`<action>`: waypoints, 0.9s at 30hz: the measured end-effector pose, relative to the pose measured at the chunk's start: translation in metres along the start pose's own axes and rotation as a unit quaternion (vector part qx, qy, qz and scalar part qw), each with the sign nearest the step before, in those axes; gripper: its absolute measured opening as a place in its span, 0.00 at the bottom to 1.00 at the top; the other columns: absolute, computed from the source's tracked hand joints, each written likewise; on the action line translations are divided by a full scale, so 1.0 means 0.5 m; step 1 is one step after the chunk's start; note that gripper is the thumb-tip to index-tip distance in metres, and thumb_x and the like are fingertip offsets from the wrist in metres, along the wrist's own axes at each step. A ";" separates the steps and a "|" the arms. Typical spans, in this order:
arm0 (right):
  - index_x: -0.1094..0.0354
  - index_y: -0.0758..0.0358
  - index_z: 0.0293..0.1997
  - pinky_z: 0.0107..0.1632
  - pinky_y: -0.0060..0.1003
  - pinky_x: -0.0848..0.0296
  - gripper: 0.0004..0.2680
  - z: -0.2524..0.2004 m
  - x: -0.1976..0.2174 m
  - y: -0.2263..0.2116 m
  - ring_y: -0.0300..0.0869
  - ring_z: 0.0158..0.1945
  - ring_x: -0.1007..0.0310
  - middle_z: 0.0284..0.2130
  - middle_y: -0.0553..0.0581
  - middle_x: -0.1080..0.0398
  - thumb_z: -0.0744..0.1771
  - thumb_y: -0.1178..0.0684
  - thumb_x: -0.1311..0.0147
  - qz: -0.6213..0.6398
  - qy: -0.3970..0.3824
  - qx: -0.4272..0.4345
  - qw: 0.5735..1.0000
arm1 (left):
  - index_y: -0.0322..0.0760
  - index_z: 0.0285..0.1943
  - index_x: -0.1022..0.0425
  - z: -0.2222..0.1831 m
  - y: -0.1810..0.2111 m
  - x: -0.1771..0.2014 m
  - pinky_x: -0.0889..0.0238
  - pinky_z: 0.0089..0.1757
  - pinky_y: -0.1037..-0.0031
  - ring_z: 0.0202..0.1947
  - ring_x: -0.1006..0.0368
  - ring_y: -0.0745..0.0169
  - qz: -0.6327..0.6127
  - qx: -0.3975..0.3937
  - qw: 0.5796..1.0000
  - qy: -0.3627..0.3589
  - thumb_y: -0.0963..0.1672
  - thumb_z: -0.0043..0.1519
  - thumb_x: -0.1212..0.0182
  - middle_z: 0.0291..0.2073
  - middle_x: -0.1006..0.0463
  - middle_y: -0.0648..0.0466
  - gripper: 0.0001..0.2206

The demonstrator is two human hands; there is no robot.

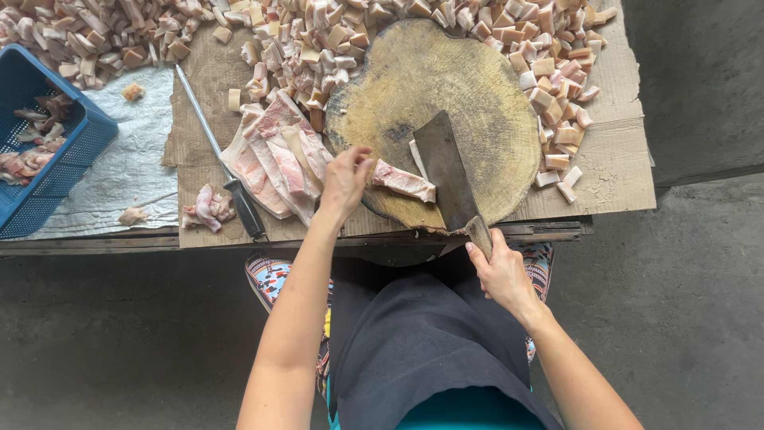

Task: The person uses a cleaver to cut strips of pork belly into small cubes on a round wooden cutting board. The diced pieces accumulate on the board and surrounding cardboard as the person continues cutting additional strips.

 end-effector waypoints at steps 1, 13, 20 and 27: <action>0.40 0.66 0.54 0.17 0.38 0.29 0.15 -0.001 -0.001 0.000 0.42 0.15 0.29 0.14 0.59 0.31 0.69 0.45 0.51 0.002 0.002 0.001 1.000 | 0.32 0.55 0.25 0.005 0.000 -0.015 0.26 0.45 0.68 0.40 0.22 0.57 0.019 0.009 1.000 -0.013 0.45 0.67 0.41 0.42 0.20 0.45 0.12; 0.40 0.67 0.52 0.17 0.39 0.29 0.14 0.006 -0.009 0.010 0.45 0.14 0.28 0.13 0.60 0.31 0.69 0.45 0.50 0.007 0.026 0.014 1.000 | 0.30 0.43 0.25 -0.039 -0.004 -0.077 0.28 0.48 0.64 0.44 0.22 0.49 0.038 -0.084 0.996 0.010 0.34 0.63 0.46 0.45 0.23 0.43 0.05; 0.39 0.67 0.51 0.17 0.39 0.29 0.13 0.001 -0.026 0.039 0.44 0.14 0.28 0.13 0.59 0.31 0.69 0.46 0.49 0.036 0.059 0.032 0.997 | 0.29 0.49 0.31 -0.071 -0.039 -0.044 0.29 0.51 0.65 0.51 0.25 0.51 -0.079 -0.036 0.996 0.035 0.31 0.54 0.60 0.56 0.30 0.43 0.17; 0.39 0.68 0.52 0.18 0.35 0.29 0.14 -0.012 -0.039 0.051 0.40 0.14 0.29 0.14 0.55 0.31 0.69 0.46 0.49 0.098 0.088 0.098 0.986 | 0.30 0.64 0.36 0.008 0.002 -0.031 0.42 0.59 0.55 0.59 0.38 0.45 0.093 0.035 0.995 0.019 0.46 0.68 0.42 0.57 0.35 0.39 0.19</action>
Point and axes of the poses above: each hand's wrist, its own z-axis towards the middle knuckle, its own x-axis out of the back of the hand, y = z × x, the point moved 10 cm from there along z, towards the middle knuckle
